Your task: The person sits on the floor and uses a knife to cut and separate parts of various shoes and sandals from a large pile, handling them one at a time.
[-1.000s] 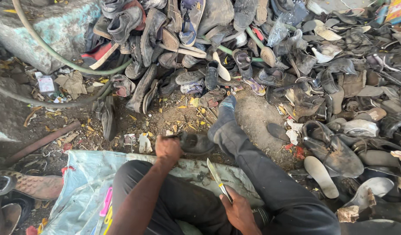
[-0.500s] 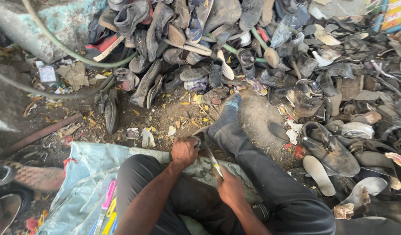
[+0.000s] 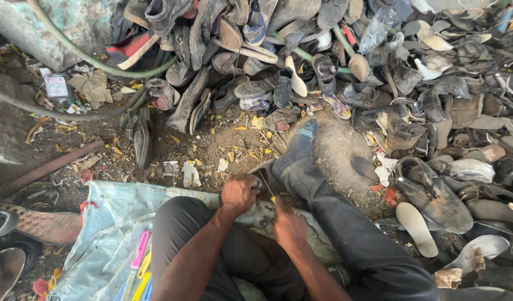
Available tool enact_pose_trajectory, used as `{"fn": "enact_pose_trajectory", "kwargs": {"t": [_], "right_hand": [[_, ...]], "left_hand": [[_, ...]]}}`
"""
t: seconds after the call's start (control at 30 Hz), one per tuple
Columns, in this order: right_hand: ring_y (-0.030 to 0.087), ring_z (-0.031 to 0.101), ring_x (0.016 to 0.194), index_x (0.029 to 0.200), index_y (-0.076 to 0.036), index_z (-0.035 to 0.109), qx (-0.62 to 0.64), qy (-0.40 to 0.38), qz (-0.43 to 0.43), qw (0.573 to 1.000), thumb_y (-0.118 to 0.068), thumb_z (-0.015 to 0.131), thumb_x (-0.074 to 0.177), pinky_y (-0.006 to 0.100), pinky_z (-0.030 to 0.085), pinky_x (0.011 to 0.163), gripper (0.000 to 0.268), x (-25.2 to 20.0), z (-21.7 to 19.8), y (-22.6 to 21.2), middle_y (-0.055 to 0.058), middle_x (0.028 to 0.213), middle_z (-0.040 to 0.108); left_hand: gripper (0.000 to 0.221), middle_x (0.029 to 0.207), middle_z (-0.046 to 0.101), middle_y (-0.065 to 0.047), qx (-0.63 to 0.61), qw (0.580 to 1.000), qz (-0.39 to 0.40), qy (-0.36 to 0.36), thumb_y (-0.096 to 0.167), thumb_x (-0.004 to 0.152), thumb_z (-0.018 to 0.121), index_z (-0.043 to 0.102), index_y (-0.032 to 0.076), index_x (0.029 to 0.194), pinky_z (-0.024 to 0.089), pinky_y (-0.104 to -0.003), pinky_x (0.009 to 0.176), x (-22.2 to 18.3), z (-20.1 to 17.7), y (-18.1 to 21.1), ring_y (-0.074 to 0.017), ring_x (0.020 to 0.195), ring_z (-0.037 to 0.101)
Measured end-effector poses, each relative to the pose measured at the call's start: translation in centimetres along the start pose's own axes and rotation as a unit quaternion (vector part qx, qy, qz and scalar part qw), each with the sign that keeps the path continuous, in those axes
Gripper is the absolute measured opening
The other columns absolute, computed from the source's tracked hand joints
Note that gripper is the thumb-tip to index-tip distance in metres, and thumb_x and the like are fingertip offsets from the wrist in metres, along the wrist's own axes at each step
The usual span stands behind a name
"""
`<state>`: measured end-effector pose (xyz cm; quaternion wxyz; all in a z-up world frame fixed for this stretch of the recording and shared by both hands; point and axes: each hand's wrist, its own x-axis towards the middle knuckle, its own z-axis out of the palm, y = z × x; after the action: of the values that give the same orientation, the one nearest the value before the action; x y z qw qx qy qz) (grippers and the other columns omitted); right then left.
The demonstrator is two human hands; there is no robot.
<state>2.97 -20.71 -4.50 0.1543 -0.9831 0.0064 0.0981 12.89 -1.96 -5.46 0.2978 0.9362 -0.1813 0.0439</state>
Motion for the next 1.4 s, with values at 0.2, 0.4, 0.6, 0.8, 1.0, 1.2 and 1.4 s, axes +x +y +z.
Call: {"fn": "enact_pose_trajectory", "kwargs": {"t": [0.2,0.4,0.6,0.8,1.0,1.2,1.4], "right_hand": [[0.042,0.071,0.089,0.151,-0.016,0.037,0.001,-0.026,0.029,0.999,-0.015,0.066,0.084,0.056,0.054,0.074,0.073,-1.5,-1.2,-0.3,0.020,0.109,0.068],[0.043,0.071,0.091,0.149,-0.014,0.041,0.028,0.030,0.000,0.999,-0.010,0.064,0.081,0.056,0.054,0.076,0.071,2.0,-1.0,-1.8,0.020,0.112,0.070],[0.042,0.072,0.087,0.148,-0.016,0.045,0.042,0.028,0.000,0.999,-0.011,0.062,0.083,0.054,0.056,0.075,0.067,-2.9,0.1,-0.2,0.020,0.106,0.071],[0.039,0.071,0.079,0.126,-0.012,0.071,0.296,-0.036,0.061,0.953,-0.023,0.062,0.096,0.047,0.055,0.076,0.033,2.5,2.5,1.3,0.024,0.090,0.071],[0.022,0.066,0.071,0.109,-0.004,0.075,0.361,-0.042,0.129,0.923,-0.026,0.068,0.097,0.039,0.049,0.064,0.026,1.2,3.0,0.7,0.007,0.078,0.071],[0.016,0.038,0.044,0.106,-0.016,0.074,0.541,-0.117,0.226,0.801,-0.018,0.061,0.094,0.036,0.028,0.044,0.018,0.2,0.9,-1.4,0.003,0.058,0.045],[0.019,0.055,0.068,0.104,0.003,0.071,0.408,0.003,0.063,0.911,-0.012,0.064,0.094,0.038,0.047,0.065,0.019,1.6,0.4,-3.8,0.007,0.070,0.062]], "left_hand": [[0.036,0.108,0.074,-0.015,-0.004,1.000,-0.001,0.005,0.030,0.076,0.079,0.073,0.010,0.105,0.041,-0.047,0.096,0.6,-0.2,0.5,-0.0309,0.106,0.067],[0.030,0.108,0.076,-0.012,-0.004,0.998,-0.047,-0.052,0.031,0.081,0.077,0.074,0.012,0.103,0.039,-0.047,0.103,0.7,-0.7,0.8,-0.0296,0.108,0.067],[0.028,0.102,0.077,-0.009,-0.034,0.991,-0.113,-0.058,0.030,0.080,0.077,0.074,0.013,0.102,0.040,-0.048,0.104,0.9,-1.4,0.5,-0.0293,0.093,0.071],[0.023,0.095,0.076,-0.011,-0.081,0.991,-0.102,-0.034,0.030,0.075,0.080,0.075,0.013,0.090,0.043,-0.049,0.100,0.7,-1.2,0.2,-0.0319,0.089,0.070],[0.029,0.083,0.074,-0.016,-0.076,0.983,-0.166,-0.031,0.035,0.078,0.081,0.075,0.010,0.088,0.052,-0.048,0.089,1.4,-0.6,-0.5,-0.0379,0.082,0.070],[0.026,0.080,0.075,-0.015,-0.100,0.984,-0.146,-0.021,0.034,0.074,0.080,0.076,0.014,0.090,0.056,-0.049,0.077,1.2,-0.3,-0.9,-0.0359,0.075,0.072],[0.023,0.080,0.075,-0.014,-0.108,0.985,-0.131,-0.001,0.032,0.075,0.079,0.076,0.012,0.085,0.057,-0.047,0.074,1.2,-1.8,-0.1,-0.0351,0.073,0.072]]}}
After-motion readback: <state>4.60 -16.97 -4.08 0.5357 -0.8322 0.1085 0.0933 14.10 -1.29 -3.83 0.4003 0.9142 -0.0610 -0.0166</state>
